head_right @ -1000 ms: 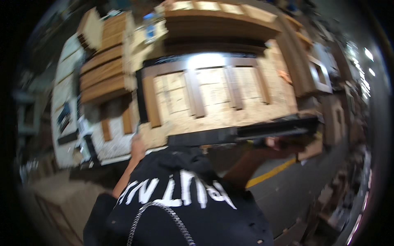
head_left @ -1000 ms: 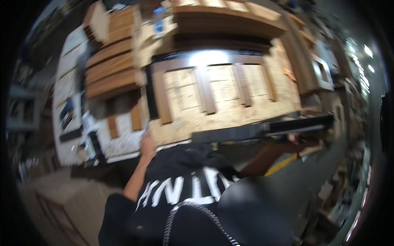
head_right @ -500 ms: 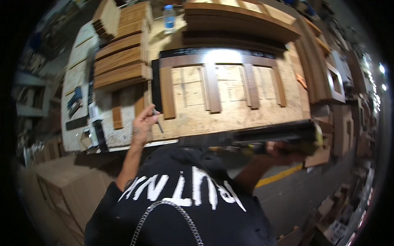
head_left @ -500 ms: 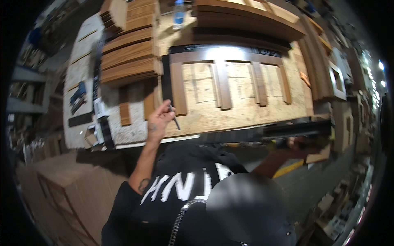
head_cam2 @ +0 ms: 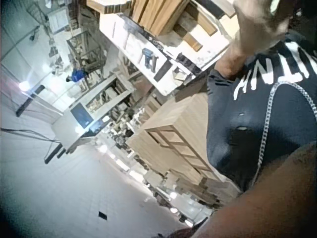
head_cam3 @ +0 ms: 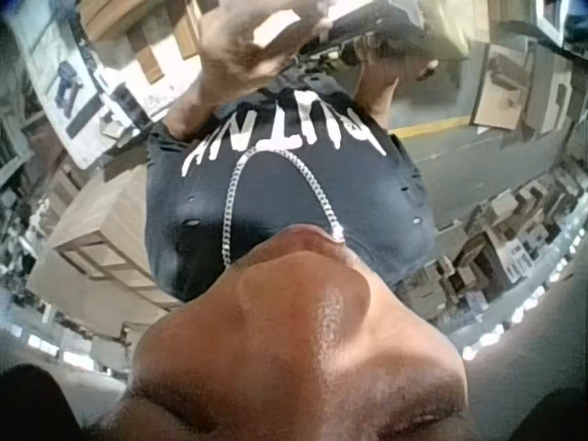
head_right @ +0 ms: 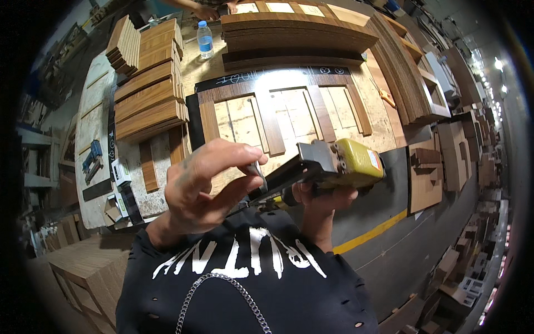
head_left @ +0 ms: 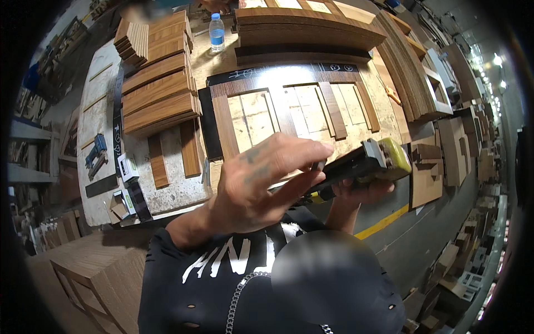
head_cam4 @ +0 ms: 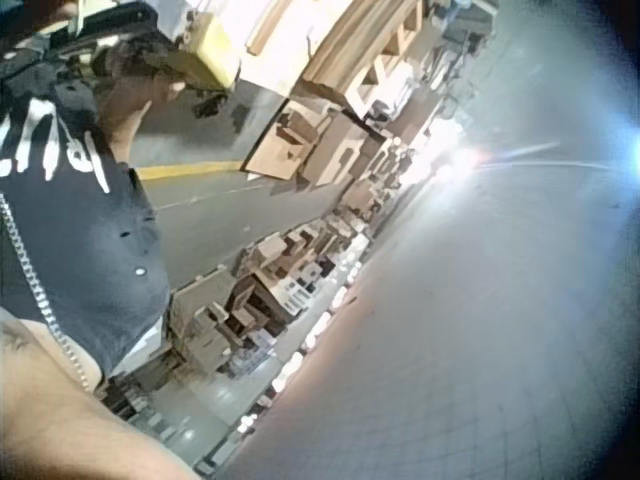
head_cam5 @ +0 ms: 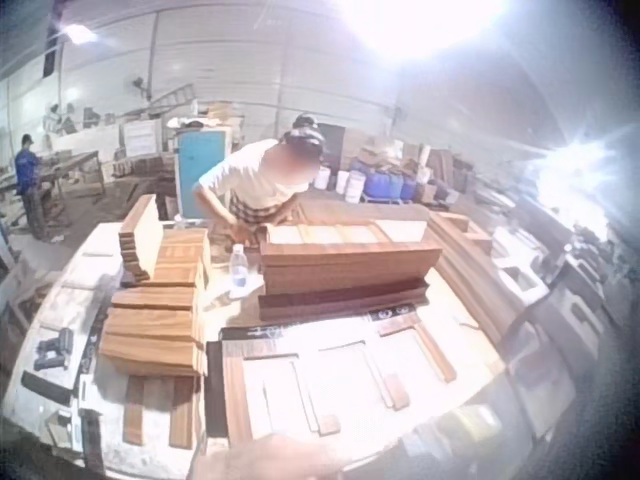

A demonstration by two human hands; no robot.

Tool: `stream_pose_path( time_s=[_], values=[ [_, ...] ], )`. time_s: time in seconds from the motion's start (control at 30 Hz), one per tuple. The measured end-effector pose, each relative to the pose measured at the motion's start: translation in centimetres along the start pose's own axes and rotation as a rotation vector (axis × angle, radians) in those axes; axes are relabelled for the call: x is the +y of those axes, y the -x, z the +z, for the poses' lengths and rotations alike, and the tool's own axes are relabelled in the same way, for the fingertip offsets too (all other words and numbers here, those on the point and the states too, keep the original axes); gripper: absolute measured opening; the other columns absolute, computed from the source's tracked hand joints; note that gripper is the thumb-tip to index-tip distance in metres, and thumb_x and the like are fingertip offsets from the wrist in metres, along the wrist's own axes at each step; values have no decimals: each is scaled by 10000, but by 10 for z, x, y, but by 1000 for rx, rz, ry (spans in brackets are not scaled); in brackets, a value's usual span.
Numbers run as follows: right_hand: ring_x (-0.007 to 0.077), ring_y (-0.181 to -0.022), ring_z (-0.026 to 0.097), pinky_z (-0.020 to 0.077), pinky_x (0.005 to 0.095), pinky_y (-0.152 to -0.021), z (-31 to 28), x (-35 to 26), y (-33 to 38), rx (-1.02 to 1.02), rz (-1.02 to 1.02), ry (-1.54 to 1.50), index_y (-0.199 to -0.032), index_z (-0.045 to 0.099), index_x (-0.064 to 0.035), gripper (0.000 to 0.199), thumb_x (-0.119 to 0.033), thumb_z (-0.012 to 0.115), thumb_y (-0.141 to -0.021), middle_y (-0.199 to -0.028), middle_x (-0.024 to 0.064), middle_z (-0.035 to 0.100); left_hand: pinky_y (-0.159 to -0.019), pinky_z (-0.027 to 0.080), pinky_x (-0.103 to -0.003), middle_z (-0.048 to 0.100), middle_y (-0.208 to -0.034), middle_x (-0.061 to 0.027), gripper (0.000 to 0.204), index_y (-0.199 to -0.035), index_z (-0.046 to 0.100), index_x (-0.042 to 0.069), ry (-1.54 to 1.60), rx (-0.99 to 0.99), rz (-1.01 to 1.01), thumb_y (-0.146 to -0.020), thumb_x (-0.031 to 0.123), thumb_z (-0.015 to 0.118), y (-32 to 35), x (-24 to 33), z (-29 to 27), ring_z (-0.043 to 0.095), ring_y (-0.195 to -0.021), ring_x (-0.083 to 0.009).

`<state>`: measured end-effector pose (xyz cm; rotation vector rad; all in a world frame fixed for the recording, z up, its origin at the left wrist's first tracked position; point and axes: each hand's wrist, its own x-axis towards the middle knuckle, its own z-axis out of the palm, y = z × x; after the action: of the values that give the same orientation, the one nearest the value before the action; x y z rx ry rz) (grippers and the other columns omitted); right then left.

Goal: The person assembles wooden frames by aligning wooden slats and fastening them with a pneumatic nail gun. They repeatedly position pieces, drive nails, and stack completed frames on the workbench.

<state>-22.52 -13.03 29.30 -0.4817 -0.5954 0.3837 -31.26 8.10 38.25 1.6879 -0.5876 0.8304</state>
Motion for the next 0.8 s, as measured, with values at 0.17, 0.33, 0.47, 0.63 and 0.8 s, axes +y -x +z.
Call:
stream_pose_path(
  time_s=[0.17, 0.33, 0.47, 0.63, 0.8],
  values=[
    [145, -427, 512, 396, 275, -379, -5, 3, 12, 254, -6, 224, -1235, 552, 23, 1088, -942, 455, -743, -770, 126, 659, -779, 598, -308, 682, -1174, -180, 413, -1211, 692, 4, -84, -77, -50, -814, -36, 797, 5, 1, 5, 694, -1014, -222],
    [164, -543, 611, 472, 277, -433, -9, 14, -10, 2, -98, 62, -1351, 510, 24, 1026, -851, 524, -815, -940, 152, 704, -915, 554, -368, 571, -1355, -208, 356, -1217, 728, 55, -137, -99, -75, -912, 236, 760, 12, -8, -5, 620, -1145, -268],
    [209, -641, 672, 518, 311, -467, -30, 0, -1, 242, -239, 118, -1386, 502, 10, 937, -763, 573, -862, -1072, 169, 706, -945, 507, -345, 615, -1317, -176, 461, -1245, 694, 18, 69, 204, -355, -1073, 400, 505, 52, -29, -26, 636, -1080, -225],
    [188, -558, 565, 488, 339, -494, -14, -15, -29, -43, -274, 63, -1443, 466, -23, 813, -657, 543, -939, -893, 166, 657, -973, 474, -347, 680, -1199, -154, 767, -1362, 572, -40, 352, 700, -741, -1077, 609, 278, 131, -84, -41, 628, -1047, -217],
    [182, -508, 527, 477, 359, -510, -13, -8, -25, 53, -301, 43, -1440, 476, -42, 832, -682, 570, -917, -852, 174, 671, -916, 497, -385, 664, -1226, -215, 907, -1464, 475, -43, 939, 739, -929, -1013, 727, 310, 106, -93, -4, 630, -1016, -260]
  ],
)
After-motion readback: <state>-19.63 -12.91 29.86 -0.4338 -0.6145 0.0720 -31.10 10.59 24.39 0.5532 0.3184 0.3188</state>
